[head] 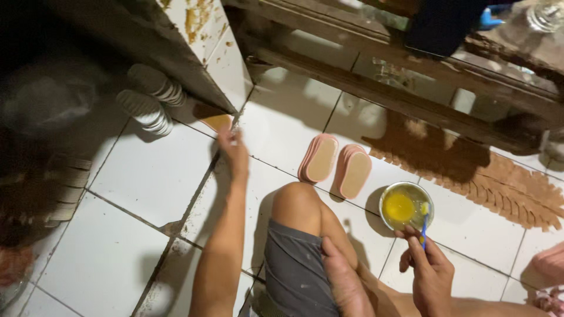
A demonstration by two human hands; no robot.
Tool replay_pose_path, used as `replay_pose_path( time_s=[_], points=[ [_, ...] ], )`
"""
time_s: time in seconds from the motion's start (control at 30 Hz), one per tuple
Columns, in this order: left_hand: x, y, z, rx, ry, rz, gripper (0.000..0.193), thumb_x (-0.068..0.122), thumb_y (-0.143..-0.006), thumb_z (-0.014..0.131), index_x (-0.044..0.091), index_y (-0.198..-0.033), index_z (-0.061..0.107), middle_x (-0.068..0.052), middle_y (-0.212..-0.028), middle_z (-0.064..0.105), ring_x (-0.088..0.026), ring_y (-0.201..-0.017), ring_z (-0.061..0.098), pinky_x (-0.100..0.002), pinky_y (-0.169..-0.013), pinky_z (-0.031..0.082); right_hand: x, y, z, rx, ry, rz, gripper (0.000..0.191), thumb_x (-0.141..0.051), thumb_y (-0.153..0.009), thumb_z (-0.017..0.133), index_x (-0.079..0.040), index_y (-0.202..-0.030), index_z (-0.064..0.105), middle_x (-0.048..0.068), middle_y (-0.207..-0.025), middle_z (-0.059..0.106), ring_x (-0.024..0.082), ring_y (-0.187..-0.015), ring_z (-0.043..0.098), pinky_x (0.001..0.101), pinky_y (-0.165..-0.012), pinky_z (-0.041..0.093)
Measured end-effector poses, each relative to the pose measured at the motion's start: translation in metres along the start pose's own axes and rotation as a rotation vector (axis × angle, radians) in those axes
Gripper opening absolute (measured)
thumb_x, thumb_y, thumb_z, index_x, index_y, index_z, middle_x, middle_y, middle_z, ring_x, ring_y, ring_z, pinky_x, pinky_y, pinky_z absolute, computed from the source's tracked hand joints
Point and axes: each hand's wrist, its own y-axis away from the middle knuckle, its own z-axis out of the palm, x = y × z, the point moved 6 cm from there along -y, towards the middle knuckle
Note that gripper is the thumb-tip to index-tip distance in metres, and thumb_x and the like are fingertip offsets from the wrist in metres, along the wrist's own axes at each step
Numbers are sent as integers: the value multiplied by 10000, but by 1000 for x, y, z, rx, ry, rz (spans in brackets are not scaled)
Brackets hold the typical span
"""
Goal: The person sits on the floor and uses a toothbrush to apply a yellow liquid from a metal bowl onto the bottom surface of pink shoe insoles. They handle the insoles one by one, coating them and placing them on the floor.
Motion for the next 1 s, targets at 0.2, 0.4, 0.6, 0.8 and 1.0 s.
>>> replay_pose_path(
  time_s=[0.2, 0.4, 0.6, 0.8, 1.0],
  points=[
    [62, 124, 94, -530, -394, 460, 533, 225, -894, 725, 90, -1392, 589, -217, -1272, 639, -410, -1137, 605, -538, -969, 520, -13, 2, 7, -11, -20, -46, 322, -95, -1027, 576, 67, -1296, 647, 140, -1085, 742, 96, -574, 495, 246, -533, 440],
    [78, 160, 132, -836, -935, 367, 479, 332, -853, 795, 89, -1200, 572, -318, -1156, 597, -486, -1058, 612, -569, -865, 527, -5, 10, -7, 23, -55, -36, 331, -107, -1013, 587, 49, -1296, 657, 122, -1090, 745, 89, -563, 492, 240, -524, 433],
    [57, 154, 146, -810, -947, 300, 711, 288, -748, 879, 50, -1239, 424, -298, -1124, 619, -473, -1001, 656, -548, -785, 581, 7, 14, -28, 49, -71, -13, 325, -113, -1005, 595, 47, -1281, 661, 122, -1091, 751, 85, -552, 485, 238, -516, 429],
    [44, 135, 142, -733, -838, 230, 835, 199, -729, 830, 36, -1380, 334, -317, -1104, 614, -483, -956, 660, -551, -820, 572, 10, 14, -38, 55, -100, -8, 326, -117, -1007, 588, 38, -1284, 662, 116, -1081, 758, 62, -540, 476, 227, -495, 420],
    [100, 172, 103, -647, -583, 400, 814, 265, -810, 779, -42, -1416, 331, -345, -1183, 562, -525, -1035, 587, -583, -847, 505, -4, 13, -31, 103, -162, 46, 356, -88, -962, 656, 17, -1302, 675, 91, -1051, 746, 7, -499, 360, 194, -406, 286]
  ],
)
